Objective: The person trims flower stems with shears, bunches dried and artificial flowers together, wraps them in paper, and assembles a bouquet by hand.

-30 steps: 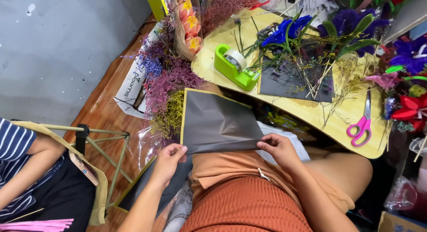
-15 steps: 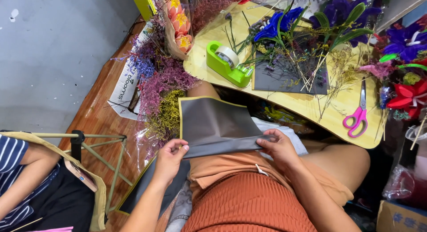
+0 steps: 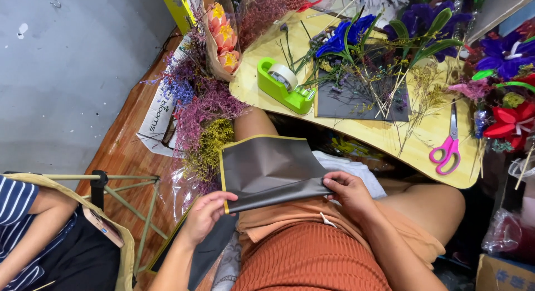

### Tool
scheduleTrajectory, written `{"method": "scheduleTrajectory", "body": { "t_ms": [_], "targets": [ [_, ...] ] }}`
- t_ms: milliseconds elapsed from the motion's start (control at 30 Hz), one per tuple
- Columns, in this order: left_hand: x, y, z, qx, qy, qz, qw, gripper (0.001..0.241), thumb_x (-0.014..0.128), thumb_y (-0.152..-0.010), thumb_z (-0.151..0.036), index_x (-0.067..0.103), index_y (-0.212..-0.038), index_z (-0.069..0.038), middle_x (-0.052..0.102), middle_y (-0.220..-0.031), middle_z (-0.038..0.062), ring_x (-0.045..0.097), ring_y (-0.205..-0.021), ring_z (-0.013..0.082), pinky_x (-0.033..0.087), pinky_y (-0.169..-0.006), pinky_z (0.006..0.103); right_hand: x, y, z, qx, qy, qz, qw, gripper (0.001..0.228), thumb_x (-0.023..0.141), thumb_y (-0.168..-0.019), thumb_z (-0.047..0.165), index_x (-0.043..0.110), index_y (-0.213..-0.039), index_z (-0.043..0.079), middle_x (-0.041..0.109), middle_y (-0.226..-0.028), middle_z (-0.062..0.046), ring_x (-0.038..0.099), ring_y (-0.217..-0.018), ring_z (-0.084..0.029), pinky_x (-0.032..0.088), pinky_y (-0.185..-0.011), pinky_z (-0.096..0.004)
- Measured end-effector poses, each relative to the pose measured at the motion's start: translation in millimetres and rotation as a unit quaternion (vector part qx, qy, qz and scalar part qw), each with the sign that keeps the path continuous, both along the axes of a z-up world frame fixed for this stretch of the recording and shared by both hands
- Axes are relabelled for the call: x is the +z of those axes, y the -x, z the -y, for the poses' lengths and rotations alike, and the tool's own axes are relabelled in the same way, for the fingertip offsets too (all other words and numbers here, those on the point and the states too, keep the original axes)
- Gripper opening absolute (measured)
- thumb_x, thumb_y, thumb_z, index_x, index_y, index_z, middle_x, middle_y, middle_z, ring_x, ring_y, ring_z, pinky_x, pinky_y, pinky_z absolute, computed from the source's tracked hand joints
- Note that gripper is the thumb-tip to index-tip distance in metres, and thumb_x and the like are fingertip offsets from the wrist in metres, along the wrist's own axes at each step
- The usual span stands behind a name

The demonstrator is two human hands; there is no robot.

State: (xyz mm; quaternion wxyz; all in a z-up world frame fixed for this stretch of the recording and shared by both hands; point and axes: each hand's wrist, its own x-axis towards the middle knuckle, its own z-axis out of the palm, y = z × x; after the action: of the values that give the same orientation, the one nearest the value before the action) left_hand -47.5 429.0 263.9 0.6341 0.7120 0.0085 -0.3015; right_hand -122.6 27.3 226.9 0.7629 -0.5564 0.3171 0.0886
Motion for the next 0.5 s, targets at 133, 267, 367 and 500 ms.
{"method": "scheduleTrajectory", "body": {
  "t_ms": [133,267,367,500],
  "targets": [
    [-15,6,-13,0.042,0.155,-0.079,0.984,0.042,0.053,-0.079,0.018,0.073,-0.115,0.011,0.077,-0.112,0.027,0.076,-0.097,0.0285,0.061,-0.089,0.0334,-1,9,16,-0.013,-0.155,0.023,0.988,0.032,0.058,-0.09,0.002,0.067,-0.118,-0.01,0.07,-0.108,-0.023,0.067,-0.092,-0.027,0.058,-0.08,-0.04],
    [-23,1,-5,0.107,0.059,-0.065,0.99,0.031,0.082,-0.076,0.007,0.079,-0.106,0.004,0.082,-0.096,0.022,0.08,-0.086,0.0285,0.063,-0.087,0.0368,30,11,25,0.066,-0.32,0.122,0.937,0.075,0.058,-0.075,-0.006,0.046,-0.148,-0.011,0.062,-0.134,-0.031,0.064,-0.117,-0.033,0.044,-0.11,-0.046],
    [-43,9,0,0.149,0.043,0.014,0.988,0.017,0.076,-0.082,0.011,0.079,-0.098,0.005,0.072,-0.093,0.013,0.073,-0.079,0.0227,0.064,-0.077,0.032,8,8,11,0.007,-0.118,0.032,0.992,0.046,0.066,-0.081,-0.021,0.071,-0.124,-0.006,0.073,-0.116,-0.026,0.072,-0.096,-0.033,0.058,-0.098,-0.04],
    [-28,10,14,0.19,0.074,-0.036,0.978,0.028,0.074,-0.086,-0.001,0.076,-0.113,0.008,0.073,-0.127,0.01,0.067,-0.095,0.0161,0.056,-0.09,0.0303,25,-2,-12,0.03,0.108,0.055,0.992,0.017,0.07,-0.093,0.014,0.074,-0.095,-0.002,0.07,-0.083,-0.01,0.067,-0.081,-0.018,0.063,-0.07,-0.035]
  ]
}}
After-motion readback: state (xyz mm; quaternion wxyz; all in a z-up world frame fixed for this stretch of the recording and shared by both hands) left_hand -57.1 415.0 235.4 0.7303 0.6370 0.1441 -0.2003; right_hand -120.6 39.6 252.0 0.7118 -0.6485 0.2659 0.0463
